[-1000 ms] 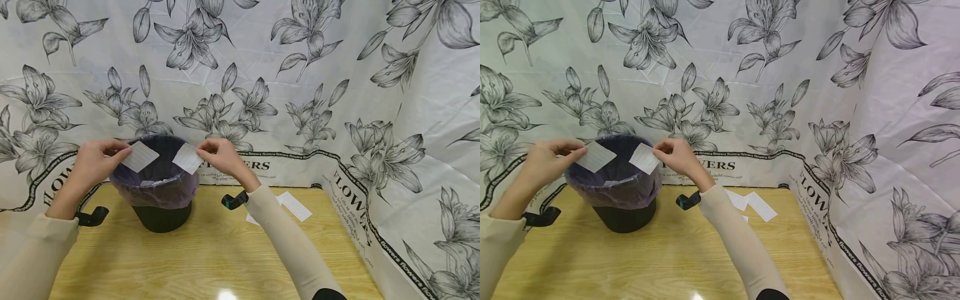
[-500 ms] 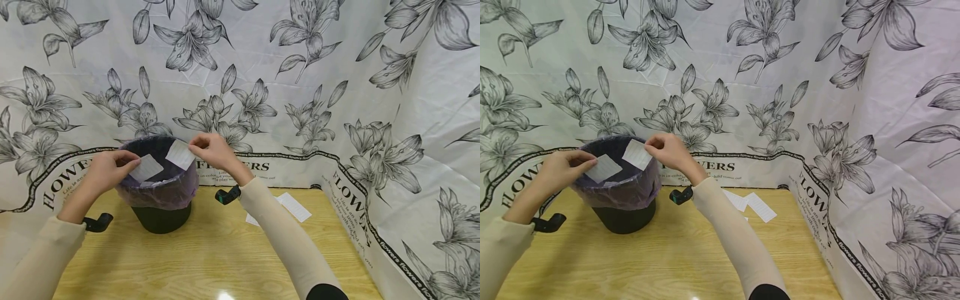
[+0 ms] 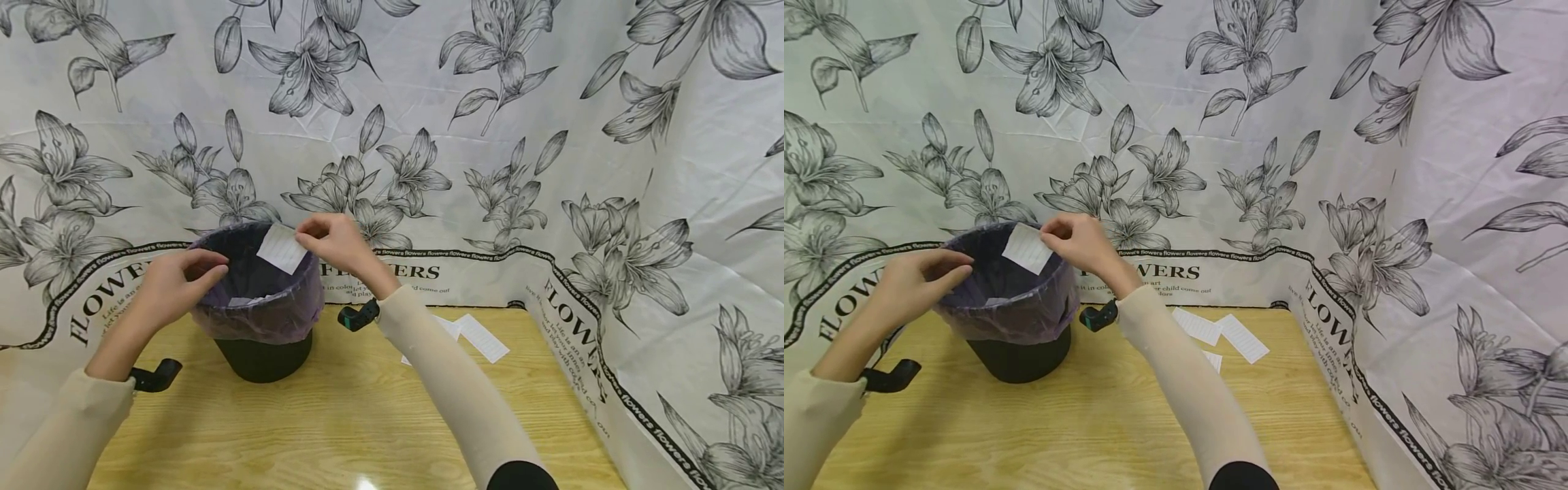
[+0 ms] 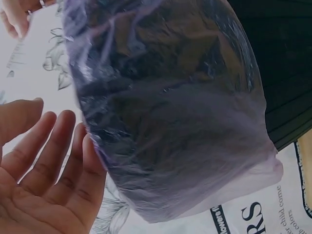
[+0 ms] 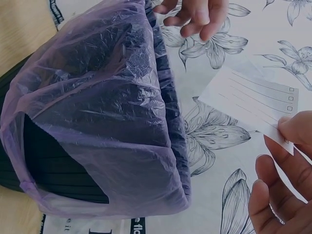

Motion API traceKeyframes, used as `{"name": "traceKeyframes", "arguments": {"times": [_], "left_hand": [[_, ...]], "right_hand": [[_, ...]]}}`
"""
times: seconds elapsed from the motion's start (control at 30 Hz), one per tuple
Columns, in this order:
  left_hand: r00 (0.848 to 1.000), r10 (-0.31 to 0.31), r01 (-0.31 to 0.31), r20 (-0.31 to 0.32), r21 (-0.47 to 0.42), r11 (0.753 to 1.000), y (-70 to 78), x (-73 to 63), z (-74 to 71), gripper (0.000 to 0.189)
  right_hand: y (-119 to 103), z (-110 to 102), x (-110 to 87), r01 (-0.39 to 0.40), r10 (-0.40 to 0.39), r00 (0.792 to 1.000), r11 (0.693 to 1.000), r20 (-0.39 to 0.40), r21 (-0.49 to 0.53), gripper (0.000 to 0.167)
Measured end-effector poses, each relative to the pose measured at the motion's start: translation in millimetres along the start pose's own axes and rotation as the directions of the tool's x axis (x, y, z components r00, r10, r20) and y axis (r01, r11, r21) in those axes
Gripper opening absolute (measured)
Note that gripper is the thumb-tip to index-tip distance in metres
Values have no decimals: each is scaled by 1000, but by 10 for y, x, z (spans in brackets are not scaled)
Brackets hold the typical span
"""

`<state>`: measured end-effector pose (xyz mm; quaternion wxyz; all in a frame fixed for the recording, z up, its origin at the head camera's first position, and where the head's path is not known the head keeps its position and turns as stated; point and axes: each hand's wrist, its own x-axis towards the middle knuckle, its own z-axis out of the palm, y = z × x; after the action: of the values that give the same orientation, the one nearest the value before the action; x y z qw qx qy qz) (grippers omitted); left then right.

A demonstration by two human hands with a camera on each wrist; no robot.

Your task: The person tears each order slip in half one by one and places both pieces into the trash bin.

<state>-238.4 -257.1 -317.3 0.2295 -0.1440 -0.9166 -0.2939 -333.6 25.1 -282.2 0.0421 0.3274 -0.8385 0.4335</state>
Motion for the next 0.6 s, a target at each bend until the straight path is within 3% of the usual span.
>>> {"name": "traceKeyframes", "arguments": {"times": [0.2, 0.43, 0.6], "left_hand": [[1000, -16, 15, -19, -48, 999, 103, -104, -41, 28], [996, -76, 71, -55, -87, 994, 219, -261, -84, 33], [993, -66, 55, -94, -123, 991, 240, -329, -73, 30]], "right_hand": [[-16, 26, 27, -7, 7, 1000, 1000, 15, 5, 21], [20, 65, 69, -2, 2, 1000, 1000, 13, -17, 20], [37, 99, 90, 4, -3, 1000, 999, 17, -32, 20]]}}
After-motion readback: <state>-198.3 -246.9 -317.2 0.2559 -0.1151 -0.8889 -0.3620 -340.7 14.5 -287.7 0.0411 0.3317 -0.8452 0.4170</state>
